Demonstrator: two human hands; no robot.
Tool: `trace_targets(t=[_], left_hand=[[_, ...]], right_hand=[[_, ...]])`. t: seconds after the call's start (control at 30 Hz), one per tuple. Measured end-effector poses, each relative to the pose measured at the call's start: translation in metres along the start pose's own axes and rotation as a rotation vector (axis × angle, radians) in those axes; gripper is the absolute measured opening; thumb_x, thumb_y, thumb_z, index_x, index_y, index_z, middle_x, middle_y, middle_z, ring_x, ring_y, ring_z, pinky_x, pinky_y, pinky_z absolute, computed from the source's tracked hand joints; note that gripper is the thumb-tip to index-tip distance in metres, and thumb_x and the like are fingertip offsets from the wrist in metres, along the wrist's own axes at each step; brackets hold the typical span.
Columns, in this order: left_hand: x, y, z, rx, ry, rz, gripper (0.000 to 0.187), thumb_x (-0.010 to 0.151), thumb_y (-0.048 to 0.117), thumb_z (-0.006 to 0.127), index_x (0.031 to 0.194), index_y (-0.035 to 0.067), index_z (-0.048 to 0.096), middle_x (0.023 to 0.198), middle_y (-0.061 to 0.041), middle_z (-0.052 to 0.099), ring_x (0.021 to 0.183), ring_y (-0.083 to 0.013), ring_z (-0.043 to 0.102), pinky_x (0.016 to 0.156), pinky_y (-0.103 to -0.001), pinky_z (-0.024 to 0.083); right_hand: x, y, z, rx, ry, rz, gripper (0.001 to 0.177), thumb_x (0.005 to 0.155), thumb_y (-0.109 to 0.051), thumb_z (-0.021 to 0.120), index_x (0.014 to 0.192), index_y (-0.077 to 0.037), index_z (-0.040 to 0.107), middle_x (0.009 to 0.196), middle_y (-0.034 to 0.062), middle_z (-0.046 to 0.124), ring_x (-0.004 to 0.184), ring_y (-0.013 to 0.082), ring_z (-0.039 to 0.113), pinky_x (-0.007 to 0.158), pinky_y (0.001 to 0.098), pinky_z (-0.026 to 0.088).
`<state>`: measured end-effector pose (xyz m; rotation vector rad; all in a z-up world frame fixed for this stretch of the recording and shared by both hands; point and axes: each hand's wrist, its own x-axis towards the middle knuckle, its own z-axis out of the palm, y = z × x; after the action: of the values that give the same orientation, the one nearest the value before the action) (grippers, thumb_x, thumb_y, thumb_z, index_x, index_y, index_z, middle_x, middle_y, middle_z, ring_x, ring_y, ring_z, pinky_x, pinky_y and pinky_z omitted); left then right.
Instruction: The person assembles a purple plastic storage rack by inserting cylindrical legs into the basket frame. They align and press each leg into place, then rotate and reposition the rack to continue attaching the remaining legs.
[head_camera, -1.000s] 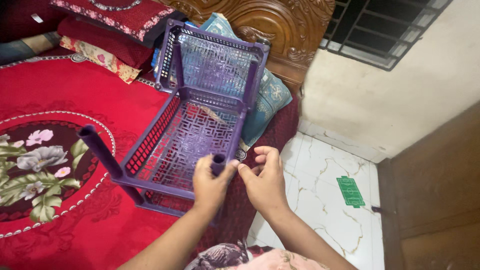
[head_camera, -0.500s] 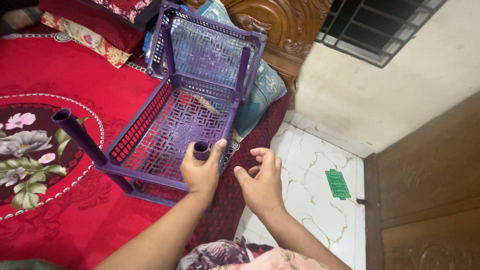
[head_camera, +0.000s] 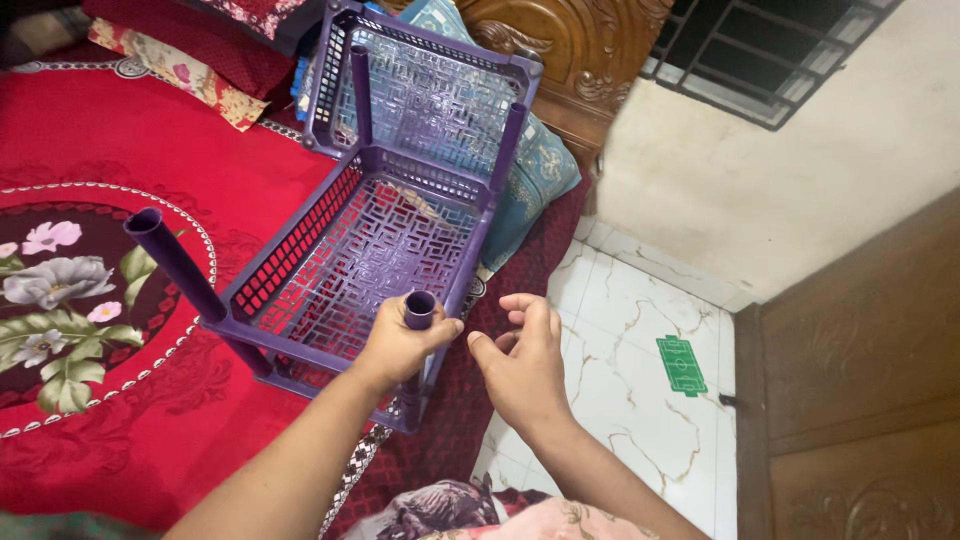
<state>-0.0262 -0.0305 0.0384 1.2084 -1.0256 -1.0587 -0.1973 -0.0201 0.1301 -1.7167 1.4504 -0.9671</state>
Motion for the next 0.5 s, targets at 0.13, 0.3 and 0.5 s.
trace_targets(t=[0.13,0.3,0.5], left_hand=[[0.005,0.011,-0.021,0.074,-0.286,-0.021,0.031,0.075,0.008,0.084,0.063,0.011,0.055,0.062,0.007,0.054,0.057,-0.0044,0.049,0.053,-0.027,0.043],[-0.002,0.024,-0.048,0.135,-0.379,-0.119,0.035,0.076,0.012,0.083,0.061,0.010,0.052,0.058,0.004,0.054,0.054,-0.0069,0.048,0.050,-0.028,0.040],[-0.026,0.037,-0.035,0.173,-0.154,-0.009,0.037,0.077,0.021,0.089,0.065,0.008,0.057,0.062,0.006,0.055,0.059,-0.0047,0.048,0.053,-0.028,0.042]], right_hand=[[0.003,-0.001,0.005,0.009,-0.019,-0.012,0.052,0.078,-0.016,0.079,0.122,-0.010,0.053,0.120,0.0105,0.050,0.078,0.0135,0.060,0.072,0.0309,0.055],[0.006,-0.005,0.012,0.010,-0.054,-0.046,0.052,0.078,-0.016,0.080,0.122,-0.011,0.053,0.120,0.0105,0.050,0.079,0.0129,0.060,0.072,0.0306,0.055],[0.004,-0.008,0.020,0.006,-0.069,-0.052,0.053,0.076,-0.015,0.082,0.121,-0.011,0.054,0.117,0.0099,0.050,0.077,0.0141,0.060,0.071,0.0312,0.055]])
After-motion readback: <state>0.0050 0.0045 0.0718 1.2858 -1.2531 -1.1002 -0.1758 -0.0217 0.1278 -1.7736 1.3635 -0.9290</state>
